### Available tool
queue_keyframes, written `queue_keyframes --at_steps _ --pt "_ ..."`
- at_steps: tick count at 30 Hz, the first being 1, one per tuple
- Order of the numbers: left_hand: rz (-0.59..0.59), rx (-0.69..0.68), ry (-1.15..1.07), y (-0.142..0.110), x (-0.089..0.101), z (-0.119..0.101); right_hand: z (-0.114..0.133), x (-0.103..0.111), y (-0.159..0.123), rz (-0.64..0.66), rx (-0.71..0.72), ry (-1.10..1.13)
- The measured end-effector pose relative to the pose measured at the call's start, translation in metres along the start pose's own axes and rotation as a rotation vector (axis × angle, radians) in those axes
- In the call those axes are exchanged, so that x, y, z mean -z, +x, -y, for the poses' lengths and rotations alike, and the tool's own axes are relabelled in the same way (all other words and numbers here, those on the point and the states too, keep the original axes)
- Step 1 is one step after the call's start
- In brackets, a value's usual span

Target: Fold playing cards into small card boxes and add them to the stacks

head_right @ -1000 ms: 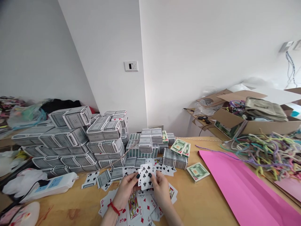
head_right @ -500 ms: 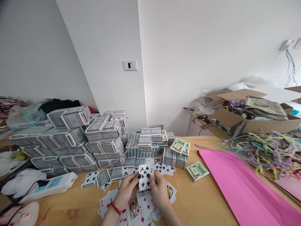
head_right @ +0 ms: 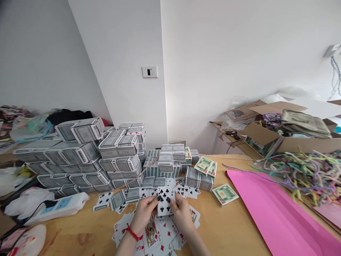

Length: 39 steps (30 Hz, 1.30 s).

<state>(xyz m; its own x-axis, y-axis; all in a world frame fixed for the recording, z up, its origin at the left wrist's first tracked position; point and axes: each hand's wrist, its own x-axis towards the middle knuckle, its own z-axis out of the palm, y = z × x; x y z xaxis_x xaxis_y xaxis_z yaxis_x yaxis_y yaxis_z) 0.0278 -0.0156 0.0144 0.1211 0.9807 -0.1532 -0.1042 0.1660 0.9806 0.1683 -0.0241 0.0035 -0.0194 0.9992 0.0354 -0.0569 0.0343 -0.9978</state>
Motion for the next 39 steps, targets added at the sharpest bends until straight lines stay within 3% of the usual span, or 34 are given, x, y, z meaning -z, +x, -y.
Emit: queue_keyframes --at_steps 5,14,22,26,32,39 --pt "-0.08 -0.111 0.198 0.0 0.0 -0.003 -0.002 0.002 0.001 -0.008 -0.02 -0.014" --pt "-0.105 -0.19 0.387 0.003 0.003 0.008 -0.007 0.005 0.006 0.053 -0.048 -0.025" --pt "-0.295 -0.278 0.513 -0.001 -0.011 0.009 -0.008 -0.001 0.004 0.03 -0.096 0.024" --pt "-0.262 -0.253 0.453 -0.004 -0.014 0.008 -0.01 -0.001 0.007 0.021 -0.117 0.115" --pt "-0.099 -0.227 0.333 -0.009 -0.011 0.001 -0.008 0.001 0.005 0.001 -0.107 0.178" --pt "-0.039 -0.212 0.437 -0.009 -0.009 0.002 -0.002 0.001 0.002 0.024 -0.089 0.215"
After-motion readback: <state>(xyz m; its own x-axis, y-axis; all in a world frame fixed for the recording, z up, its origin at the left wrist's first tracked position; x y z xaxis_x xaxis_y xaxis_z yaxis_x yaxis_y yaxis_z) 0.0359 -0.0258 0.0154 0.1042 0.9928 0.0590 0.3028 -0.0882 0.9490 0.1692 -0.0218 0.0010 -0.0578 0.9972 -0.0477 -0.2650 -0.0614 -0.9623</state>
